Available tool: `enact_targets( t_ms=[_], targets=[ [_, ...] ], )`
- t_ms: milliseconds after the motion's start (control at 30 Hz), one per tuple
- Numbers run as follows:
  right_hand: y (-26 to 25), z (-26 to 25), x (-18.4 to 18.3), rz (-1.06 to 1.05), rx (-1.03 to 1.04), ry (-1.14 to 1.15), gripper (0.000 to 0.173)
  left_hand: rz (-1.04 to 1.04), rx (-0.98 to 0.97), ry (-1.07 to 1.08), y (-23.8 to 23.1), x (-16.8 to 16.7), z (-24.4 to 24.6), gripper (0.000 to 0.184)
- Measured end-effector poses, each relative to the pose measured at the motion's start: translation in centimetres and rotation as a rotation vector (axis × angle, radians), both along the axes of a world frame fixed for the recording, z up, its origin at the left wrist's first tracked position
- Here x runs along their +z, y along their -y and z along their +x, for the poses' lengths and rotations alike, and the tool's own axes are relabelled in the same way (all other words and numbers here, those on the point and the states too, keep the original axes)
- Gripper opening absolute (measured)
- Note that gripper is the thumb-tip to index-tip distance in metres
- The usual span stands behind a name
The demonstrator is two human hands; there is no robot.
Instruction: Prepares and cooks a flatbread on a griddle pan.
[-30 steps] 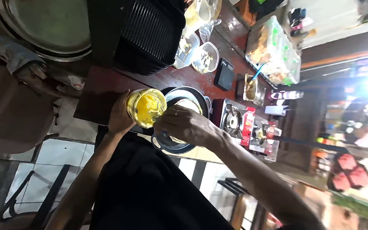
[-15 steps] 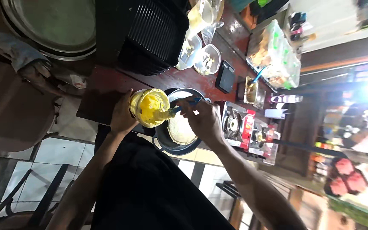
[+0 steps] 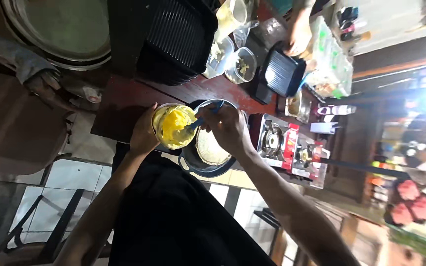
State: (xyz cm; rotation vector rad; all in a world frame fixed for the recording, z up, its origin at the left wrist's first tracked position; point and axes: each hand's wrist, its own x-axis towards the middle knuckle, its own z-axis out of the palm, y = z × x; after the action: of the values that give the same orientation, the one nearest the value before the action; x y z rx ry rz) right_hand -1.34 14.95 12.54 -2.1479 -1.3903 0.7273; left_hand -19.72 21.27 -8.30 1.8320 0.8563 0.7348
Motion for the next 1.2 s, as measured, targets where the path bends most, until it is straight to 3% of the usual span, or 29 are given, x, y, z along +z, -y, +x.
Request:
enact_targets(
  t_ms=[100,167,267,367,400,467,667,733,833,967,1033,1133,1200],
  targets=[
    [0.9,0.5,-0.4,-0.041,0.017,0.303,0.023,0.016,-0.012,-0.051,-0.1,0.0,0.0,0.09],
    [1.0,0.0,0.5,0.047,0.111,0.424,0.022,-0.03,-0.008,-0.093,-0.2,0.0,0.1,0.097],
    [1.2,-0.6,0.7,0.216,0.416,0.47,0.016,-0.072,0.024,-0.11,-0.5,0.0,0.4,0.101],
    [1.8,-1.2,-0.1,0.228,0.759,0.402,0.017,-0.031,0.014,-0.042,-0.4,-0.2,0.2,0.092],
    [1.8,-1.3,0.0,0.209,0.743,0.305,0.017,-0.008,-0.007,-0.015,-0.3,-0.3,0.0,0.085],
    [1.8,-0.9,0.3,0.142,0.511,0.103,0.016,0.02,-0.033,0.007,-0.1,-0.6,-0.1,0.078],
    [2.3,1.7,-1.1,0.008,-0.273,-0.416,0.034,-0.005,-0.024,-0.096,-0.4,-0.1,0.2,0.096],
    [3.1,2.1,-1.9,0.036,-0.38,-0.489,0.035,-0.022,-0.021,-0.117,-0.4,-0.2,0.3,0.098],
    [3.4,2.5,-2.8,0.021,-0.397,-0.397,0.033,-0.001,-0.022,-0.144,-0.4,-0.3,0.5,0.096],
    [1.6,3.1,-1.8,-0.048,-0.292,0.037,0.026,0.107,0.003,-0.17,0.1,-0.6,0.6,0.086],
    [1.1,2.6,-0.9,0.063,-0.153,0.218,0.022,0.145,0.022,-0.211,0.4,-0.5,0.5,0.086],
    [1.1,1.3,0.2,0.304,0.205,0.416,0.013,0.149,0.059,-0.172,0.3,-0.1,0.7,0.085],
    [1.5,1.3,0.0,0.326,0.532,0.453,0.015,0.133,0.08,-0.173,0.2,0.1,0.8,0.083]
  ],
)
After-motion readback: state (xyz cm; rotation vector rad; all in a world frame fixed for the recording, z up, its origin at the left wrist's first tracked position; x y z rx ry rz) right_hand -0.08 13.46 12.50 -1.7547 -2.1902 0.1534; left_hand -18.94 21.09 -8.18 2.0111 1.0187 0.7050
